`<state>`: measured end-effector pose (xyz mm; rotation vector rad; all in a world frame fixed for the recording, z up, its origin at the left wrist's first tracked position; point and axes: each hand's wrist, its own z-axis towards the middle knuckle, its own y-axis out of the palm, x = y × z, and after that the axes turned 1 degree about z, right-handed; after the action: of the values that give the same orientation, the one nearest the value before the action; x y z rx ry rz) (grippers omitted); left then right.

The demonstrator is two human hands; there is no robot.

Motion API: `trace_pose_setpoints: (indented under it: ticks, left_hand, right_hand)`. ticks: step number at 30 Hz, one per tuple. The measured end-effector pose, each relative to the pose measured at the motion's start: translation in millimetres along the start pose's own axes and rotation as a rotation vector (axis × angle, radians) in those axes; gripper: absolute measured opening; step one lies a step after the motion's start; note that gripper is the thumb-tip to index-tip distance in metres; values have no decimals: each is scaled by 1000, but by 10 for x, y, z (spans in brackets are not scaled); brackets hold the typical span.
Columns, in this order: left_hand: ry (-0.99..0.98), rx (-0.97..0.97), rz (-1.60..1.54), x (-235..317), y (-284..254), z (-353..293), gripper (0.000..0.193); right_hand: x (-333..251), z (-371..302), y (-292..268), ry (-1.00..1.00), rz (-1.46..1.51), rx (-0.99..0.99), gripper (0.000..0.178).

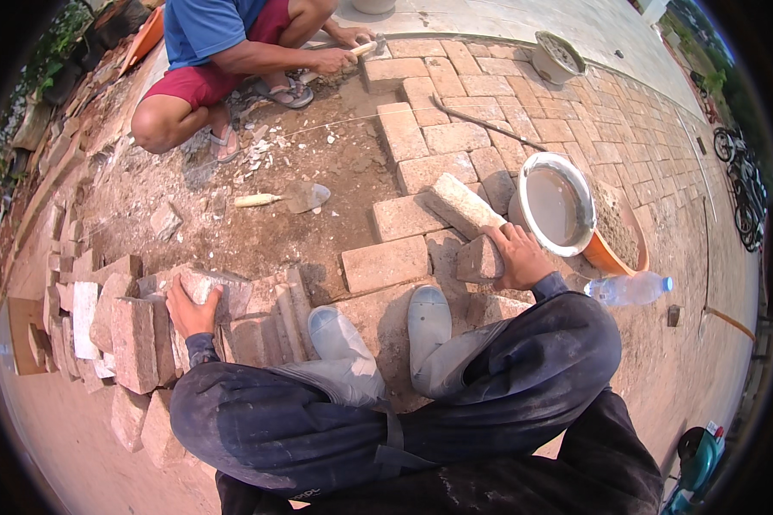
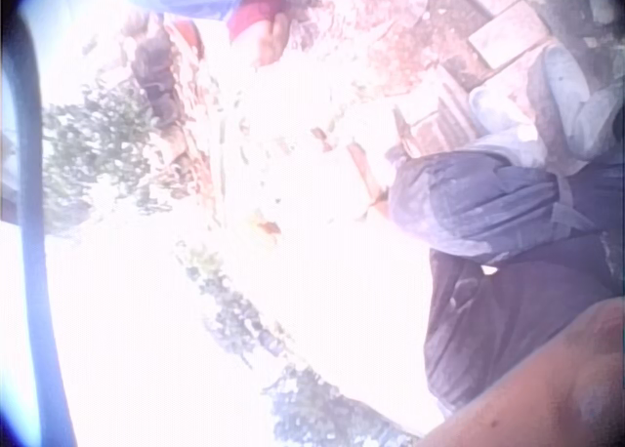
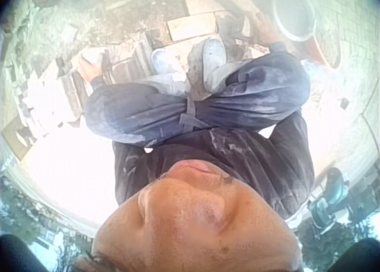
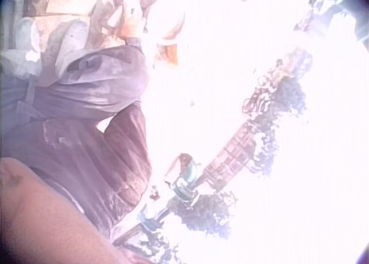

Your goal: The person sits on the ground and uses a hammer to break a large brick into smaller pieces. They then use a trowel to apply mortar to the ground and place the cut bricks into a paving pattern. Another person is visible in the background performing similar tasks.

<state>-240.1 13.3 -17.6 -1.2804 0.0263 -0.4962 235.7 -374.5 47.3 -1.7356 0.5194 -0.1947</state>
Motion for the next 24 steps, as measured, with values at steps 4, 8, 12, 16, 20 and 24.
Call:
trace_pose_setpoints:
  ticks: [4, 8, 12, 16, 20, 24]
  left_hand:
    - [9, 8, -20, 10, 14, -3, 91]
    - [-19, -13, -9, 37, -14, -2, 90]
    - [-26, -24, -7, 49, -21, 0, 90]
    - [-16, -10, -16, 30, -14, 0, 89]
    - [-24, -28, -13, 10, -3, 15, 89]
    - [-24, -24, -14, 40, -21, 14, 89]
  right_hand:
    - [17, -18, 10, -7, 22, 19, 108]
    - [15, -17, 6, -12, 23, 28, 108]
    - [10, -13, -1, -12, 10, 20, 107]
    - [30, -9, 16, -15, -26, 13, 106]
    - [16, -10, 22, -5, -26, 14, 107]
    - [18, -15, 17, -6, -26, 10, 108]
